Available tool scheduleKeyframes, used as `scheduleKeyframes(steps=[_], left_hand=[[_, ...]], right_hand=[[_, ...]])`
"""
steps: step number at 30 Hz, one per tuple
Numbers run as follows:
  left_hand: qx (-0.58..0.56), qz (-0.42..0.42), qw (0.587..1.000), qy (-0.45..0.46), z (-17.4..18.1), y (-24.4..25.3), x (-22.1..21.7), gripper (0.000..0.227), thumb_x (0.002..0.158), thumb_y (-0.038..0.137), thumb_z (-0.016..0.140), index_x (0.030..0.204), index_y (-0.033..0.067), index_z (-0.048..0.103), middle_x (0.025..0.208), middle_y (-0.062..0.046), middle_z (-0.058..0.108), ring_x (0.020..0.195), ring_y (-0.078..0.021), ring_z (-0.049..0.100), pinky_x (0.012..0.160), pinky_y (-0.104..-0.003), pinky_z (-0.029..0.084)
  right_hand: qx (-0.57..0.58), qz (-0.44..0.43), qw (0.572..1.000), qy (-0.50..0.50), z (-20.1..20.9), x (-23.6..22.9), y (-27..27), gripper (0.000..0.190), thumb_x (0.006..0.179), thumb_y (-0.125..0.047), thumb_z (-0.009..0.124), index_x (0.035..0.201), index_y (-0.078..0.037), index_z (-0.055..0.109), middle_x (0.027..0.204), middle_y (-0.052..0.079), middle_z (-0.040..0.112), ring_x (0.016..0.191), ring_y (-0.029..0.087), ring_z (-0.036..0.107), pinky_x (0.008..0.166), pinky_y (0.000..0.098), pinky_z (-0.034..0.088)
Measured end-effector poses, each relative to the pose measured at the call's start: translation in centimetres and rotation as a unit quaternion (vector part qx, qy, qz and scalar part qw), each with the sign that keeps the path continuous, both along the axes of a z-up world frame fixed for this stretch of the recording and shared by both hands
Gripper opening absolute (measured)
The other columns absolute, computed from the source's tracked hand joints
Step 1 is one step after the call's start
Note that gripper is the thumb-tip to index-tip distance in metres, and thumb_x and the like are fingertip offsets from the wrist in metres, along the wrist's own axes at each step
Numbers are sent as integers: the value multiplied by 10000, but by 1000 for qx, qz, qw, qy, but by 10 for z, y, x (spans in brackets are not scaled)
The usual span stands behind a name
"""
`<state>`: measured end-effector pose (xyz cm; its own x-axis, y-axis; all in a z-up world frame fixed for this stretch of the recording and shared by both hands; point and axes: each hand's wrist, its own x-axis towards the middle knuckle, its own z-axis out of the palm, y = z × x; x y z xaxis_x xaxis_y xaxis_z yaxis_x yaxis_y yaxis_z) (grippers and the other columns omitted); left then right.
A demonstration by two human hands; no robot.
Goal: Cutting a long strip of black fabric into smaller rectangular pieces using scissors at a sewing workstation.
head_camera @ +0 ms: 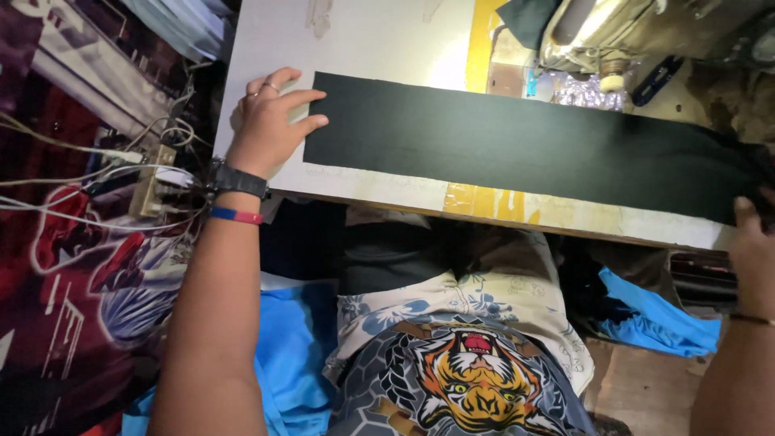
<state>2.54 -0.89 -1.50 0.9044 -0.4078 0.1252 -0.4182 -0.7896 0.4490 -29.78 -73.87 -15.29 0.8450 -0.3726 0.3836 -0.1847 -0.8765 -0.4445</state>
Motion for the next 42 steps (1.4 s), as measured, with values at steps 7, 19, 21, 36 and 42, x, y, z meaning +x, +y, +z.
scheduleKeyframes(steps=[7,19,21,36,42], left_hand=[[-46,-90,984,-146,-34,17,15,303,912,300,851,1207,243,810,1356,-163,643,1146,-401,575,996,-487,453],[38,-54,991,-114,-38,19,11,369,978,289,831,1324,163,801,1515,-140,584,1279,-398,438,1062,-523,412],[14,-20,999,-41,-30,15,7,351,964,326,791,1292,202,775,1529,-95,540,1339,-358,371,1103,-516,334],[-278,50,958,-42,-65,27,21,330,1007,160,763,1315,70,684,1305,-199,624,1220,-396,596,1086,-474,442],[-191,93,964,-159,-75,24,30,355,947,398,843,1212,176,761,1160,-35,735,1071,-253,700,973,-388,541]], right_hand=[[-40,14,999,-5,43,15,20,259,1239,-12,751,1427,155,687,1379,334,628,1295,448,561,1120,477,400],[-216,-33,975,37,93,36,65,326,1094,-361,728,1301,-115,779,1364,127,610,1206,386,501,893,585,388],[-259,3,964,-66,114,44,89,104,1109,-103,800,1173,-24,781,1174,133,640,1055,366,521,815,498,405],[-277,-1,951,136,72,270,162,230,943,-223,738,1098,-57,777,915,187,728,859,344,763,732,466,620],[-362,87,906,199,44,322,120,211,1011,-172,645,1049,-41,806,955,156,785,922,298,776,823,405,616]])
